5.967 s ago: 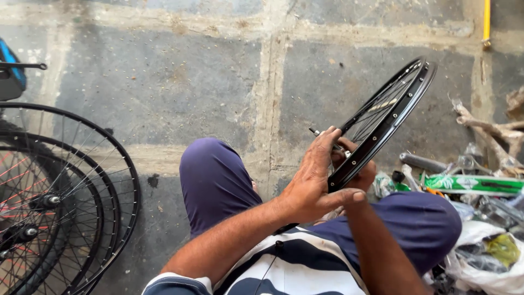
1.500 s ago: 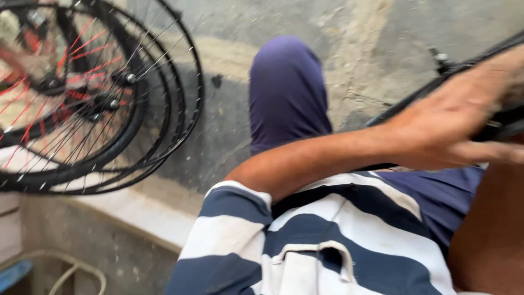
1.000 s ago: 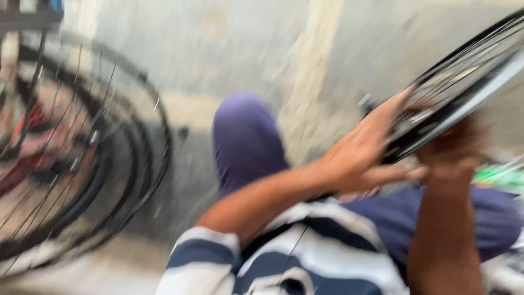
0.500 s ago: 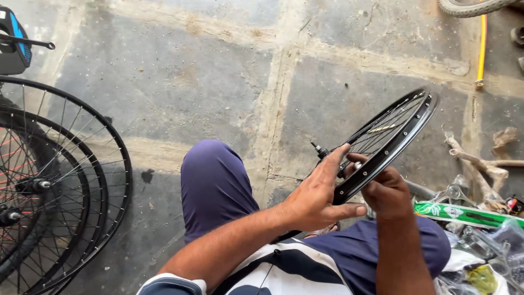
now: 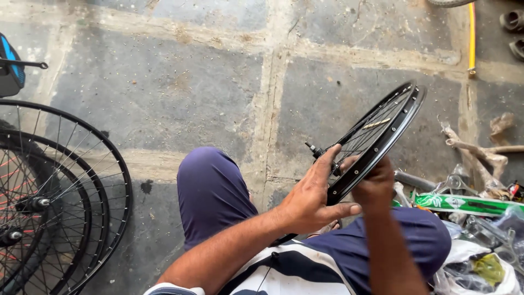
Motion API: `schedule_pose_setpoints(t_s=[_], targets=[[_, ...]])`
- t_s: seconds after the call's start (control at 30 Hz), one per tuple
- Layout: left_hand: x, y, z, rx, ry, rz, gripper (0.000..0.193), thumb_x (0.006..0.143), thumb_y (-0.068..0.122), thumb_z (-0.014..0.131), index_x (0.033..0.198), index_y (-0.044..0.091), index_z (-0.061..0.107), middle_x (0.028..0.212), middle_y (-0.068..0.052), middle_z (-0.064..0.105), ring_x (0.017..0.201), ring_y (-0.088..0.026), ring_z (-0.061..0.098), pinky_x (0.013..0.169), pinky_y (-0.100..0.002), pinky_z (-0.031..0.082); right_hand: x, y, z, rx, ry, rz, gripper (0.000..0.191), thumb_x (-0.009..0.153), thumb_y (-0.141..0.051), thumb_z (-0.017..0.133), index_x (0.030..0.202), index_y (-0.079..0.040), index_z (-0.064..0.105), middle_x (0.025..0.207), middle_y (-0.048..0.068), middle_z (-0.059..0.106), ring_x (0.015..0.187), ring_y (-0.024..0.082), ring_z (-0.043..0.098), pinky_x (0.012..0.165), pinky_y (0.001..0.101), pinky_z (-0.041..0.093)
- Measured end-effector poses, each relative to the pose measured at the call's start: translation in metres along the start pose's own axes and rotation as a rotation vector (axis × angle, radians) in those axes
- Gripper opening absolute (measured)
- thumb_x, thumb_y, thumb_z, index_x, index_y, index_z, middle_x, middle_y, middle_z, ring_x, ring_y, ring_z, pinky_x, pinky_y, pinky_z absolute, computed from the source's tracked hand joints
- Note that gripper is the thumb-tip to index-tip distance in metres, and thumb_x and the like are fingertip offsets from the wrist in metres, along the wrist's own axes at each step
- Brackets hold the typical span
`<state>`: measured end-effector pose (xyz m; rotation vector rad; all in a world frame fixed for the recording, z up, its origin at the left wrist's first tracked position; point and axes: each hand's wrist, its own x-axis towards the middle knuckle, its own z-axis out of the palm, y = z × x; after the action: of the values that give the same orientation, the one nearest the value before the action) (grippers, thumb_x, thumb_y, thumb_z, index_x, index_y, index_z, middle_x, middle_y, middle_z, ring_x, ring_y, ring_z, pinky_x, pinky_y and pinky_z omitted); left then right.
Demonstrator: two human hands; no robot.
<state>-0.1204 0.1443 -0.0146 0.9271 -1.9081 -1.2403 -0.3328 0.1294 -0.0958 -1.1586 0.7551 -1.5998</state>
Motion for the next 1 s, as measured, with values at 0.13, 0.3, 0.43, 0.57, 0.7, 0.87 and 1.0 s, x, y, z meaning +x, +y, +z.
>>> schedule_pose_setpoints(t_s=[0.13, 0.3, 0.43, 0.57, 0.7, 0.87, 1.0], targets=[[-0.002, 0.000, 0.000, -0.007, 0.026, 0.002, 0.120, 0.089, 0.064, 0.070, 0.170, 0.004, 0.006, 0.163, -0.033, 0.033, 0.153, -0.048, 0.038, 0.123, -0.056, 0.037, -0.009, 0.028, 0.014, -0.351, 0.171, -0.087, 0.020, 0.100, 0.000, 0.075, 0.119, 0.003, 0.070, 0.100, 0.012, 0.073, 0.088, 0.017, 0.071, 0.077, 0.0300, 0.059], [-0.002, -0.001, -0.004, -0.025, 0.003, -0.005, 0.120, 0.090, 0.068, 0.066, 0.170, 0.005, 0.003, 0.163, -0.032, 0.034, 0.152, -0.046, 0.041, 0.123, -0.056, 0.038, 0.027, -0.037, -0.007, -0.165, -0.317, 0.398, 0.033, 0.092, -0.005, 0.068, 0.123, 0.006, 0.065, 0.116, 0.010, 0.075, 0.102, 0.016, 0.074, 0.092, 0.0300, 0.062], [-0.001, -0.002, -0.002, 0.056, 0.014, 0.016, 0.119, 0.090, 0.063, 0.070, 0.170, 0.005, 0.003, 0.165, -0.034, 0.029, 0.154, -0.049, 0.035, 0.122, -0.057, 0.034, 0.023, -0.040, 0.025, -0.320, 0.054, 0.212, 0.026, 0.091, -0.003, 0.077, 0.113, 0.004, 0.065, 0.106, 0.010, 0.076, 0.094, 0.017, 0.074, 0.084, 0.0294, 0.063], [-0.002, -0.001, -0.002, -0.003, 0.011, -0.006, 0.118, 0.090, 0.065, 0.068, 0.169, 0.005, 0.005, 0.163, -0.033, 0.031, 0.153, -0.047, 0.036, 0.123, -0.056, 0.037, -0.001, -0.004, 0.046, -0.935, 0.268, -0.590, 0.042, 0.092, -0.005, 0.089, 0.093, -0.006, 0.047, 0.108, 0.007, 0.079, 0.091, 0.015, 0.079, 0.072, 0.0224, 0.061], [0.000, 0.000, -0.006, 0.011, 0.008, 0.011, 0.117, 0.091, 0.064, 0.067, 0.168, 0.005, 0.003, 0.163, -0.033, 0.031, 0.154, -0.047, 0.035, 0.124, -0.056, 0.035, -0.013, -0.005, 0.006, -0.497, 0.005, -0.384, 0.034, 0.093, -0.002, 0.084, 0.111, -0.004, 0.055, 0.121, 0.017, 0.071, 0.111, 0.023, 0.074, 0.089, 0.0299, 0.061], [0.001, 0.003, -0.001, 0.082, -0.052, -0.007, 0.117, 0.093, 0.060, 0.067, 0.168, 0.005, -0.004, 0.161, -0.036, 0.028, 0.154, -0.049, 0.031, 0.123, -0.059, 0.031, 0.025, -0.036, -0.032, 0.202, -0.344, 0.108, 0.042, 0.094, 0.001, 0.077, 0.134, 0.001, 0.065, 0.130, 0.027, 0.072, 0.110, 0.026, 0.073, 0.087, 0.0331, 0.060], [-0.001, 0.000, 0.001, 0.080, -0.037, 0.011, 0.117, 0.093, 0.062, 0.065, 0.167, 0.004, -0.005, 0.164, -0.036, 0.027, 0.154, -0.050, 0.031, 0.123, -0.059, 0.032, 0.029, -0.047, 0.005, 0.098, -0.367, 0.357, 0.048, 0.085, -0.002, 0.076, 0.131, 0.002, 0.064, 0.115, 0.017, 0.072, 0.107, 0.026, 0.071, 0.090, 0.0374, 0.062]])
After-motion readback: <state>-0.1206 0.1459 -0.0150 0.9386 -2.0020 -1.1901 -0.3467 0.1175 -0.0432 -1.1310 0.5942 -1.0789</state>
